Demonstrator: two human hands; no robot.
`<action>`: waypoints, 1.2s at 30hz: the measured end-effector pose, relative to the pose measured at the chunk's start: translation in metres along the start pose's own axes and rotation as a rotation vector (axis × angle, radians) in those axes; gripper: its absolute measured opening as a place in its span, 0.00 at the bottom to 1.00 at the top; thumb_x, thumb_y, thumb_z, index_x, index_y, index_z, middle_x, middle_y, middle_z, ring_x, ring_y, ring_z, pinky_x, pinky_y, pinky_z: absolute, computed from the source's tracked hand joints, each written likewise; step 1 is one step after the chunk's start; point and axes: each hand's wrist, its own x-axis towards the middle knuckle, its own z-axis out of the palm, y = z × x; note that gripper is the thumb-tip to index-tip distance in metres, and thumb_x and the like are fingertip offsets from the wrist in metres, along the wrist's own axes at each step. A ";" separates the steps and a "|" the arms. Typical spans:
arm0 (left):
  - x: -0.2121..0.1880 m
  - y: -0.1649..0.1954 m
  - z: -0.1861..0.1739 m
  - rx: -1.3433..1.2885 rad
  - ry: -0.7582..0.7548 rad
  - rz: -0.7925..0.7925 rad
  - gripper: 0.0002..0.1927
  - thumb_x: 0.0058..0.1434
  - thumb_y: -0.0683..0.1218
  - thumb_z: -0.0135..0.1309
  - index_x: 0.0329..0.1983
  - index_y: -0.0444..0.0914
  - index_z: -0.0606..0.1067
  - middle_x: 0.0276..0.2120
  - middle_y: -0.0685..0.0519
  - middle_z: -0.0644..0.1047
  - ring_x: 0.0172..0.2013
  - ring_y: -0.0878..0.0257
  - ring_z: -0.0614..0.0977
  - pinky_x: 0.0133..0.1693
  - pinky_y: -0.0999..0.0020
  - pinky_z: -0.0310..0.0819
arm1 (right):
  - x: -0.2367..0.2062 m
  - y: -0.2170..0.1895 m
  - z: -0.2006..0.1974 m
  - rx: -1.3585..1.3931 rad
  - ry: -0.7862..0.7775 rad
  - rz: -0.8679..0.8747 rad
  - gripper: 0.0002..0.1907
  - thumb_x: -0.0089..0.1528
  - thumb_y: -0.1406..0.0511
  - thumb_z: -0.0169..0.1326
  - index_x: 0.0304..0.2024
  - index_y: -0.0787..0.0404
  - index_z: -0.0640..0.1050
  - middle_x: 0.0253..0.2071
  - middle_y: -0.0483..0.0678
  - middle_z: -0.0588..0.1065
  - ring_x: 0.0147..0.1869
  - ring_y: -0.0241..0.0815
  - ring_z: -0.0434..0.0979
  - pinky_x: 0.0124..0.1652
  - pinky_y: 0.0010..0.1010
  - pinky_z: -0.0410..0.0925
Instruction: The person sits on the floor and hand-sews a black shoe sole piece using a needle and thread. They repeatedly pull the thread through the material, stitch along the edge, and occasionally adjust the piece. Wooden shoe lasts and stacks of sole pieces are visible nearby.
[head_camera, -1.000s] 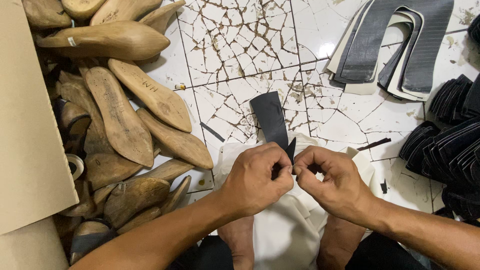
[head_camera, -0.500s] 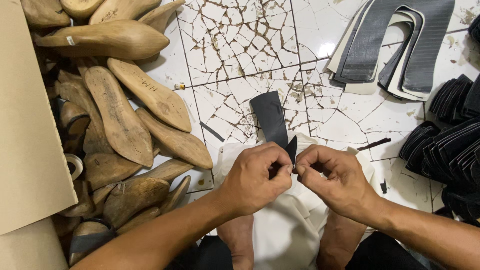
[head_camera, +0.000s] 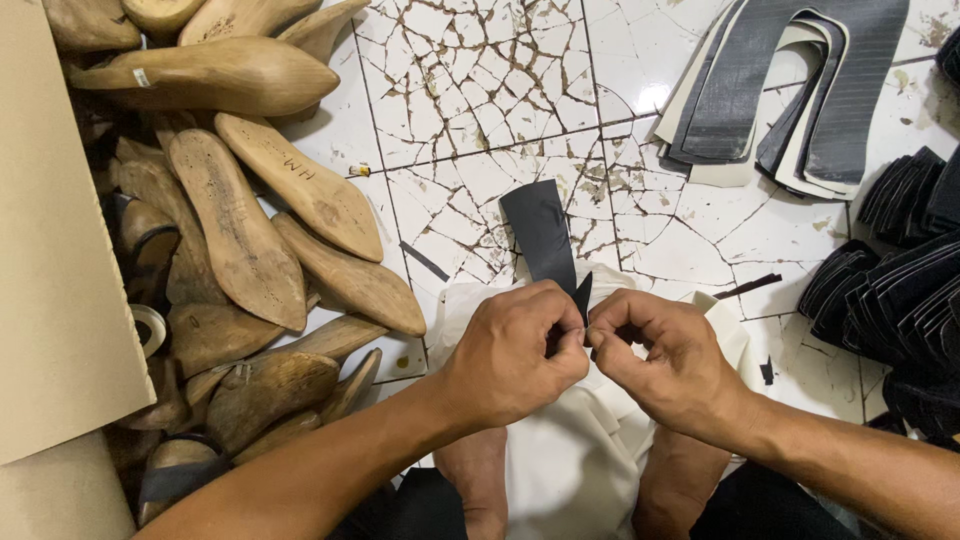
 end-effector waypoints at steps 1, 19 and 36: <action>0.000 -0.001 0.000 0.006 0.001 0.009 0.06 0.55 0.41 0.56 0.29 0.33 0.74 0.28 0.47 0.76 0.26 0.58 0.79 0.30 0.63 0.74 | 0.000 0.001 0.000 0.018 -0.003 -0.004 0.03 0.60 0.70 0.54 0.33 0.63 0.77 0.33 0.42 0.77 0.38 0.28 0.74 0.37 0.22 0.69; 0.000 0.002 -0.009 -0.188 -0.095 -0.381 0.11 0.57 0.46 0.58 0.36 0.34 0.82 0.29 0.52 0.83 0.29 0.68 0.82 0.33 0.72 0.78 | 0.001 -0.002 -0.002 -0.109 -0.029 -0.255 0.01 0.59 0.71 0.55 0.32 0.64 0.75 0.34 0.45 0.79 0.37 0.34 0.78 0.38 0.26 0.72; 0.004 -0.008 -0.005 -0.114 -0.096 -0.364 0.15 0.62 0.41 0.50 0.53 0.37 0.74 0.36 0.48 0.83 0.35 0.64 0.85 0.40 0.68 0.80 | 0.010 -0.012 -0.005 -0.104 0.056 -0.387 0.06 0.62 0.70 0.57 0.40 0.65 0.76 0.41 0.48 0.77 0.44 0.38 0.78 0.44 0.28 0.72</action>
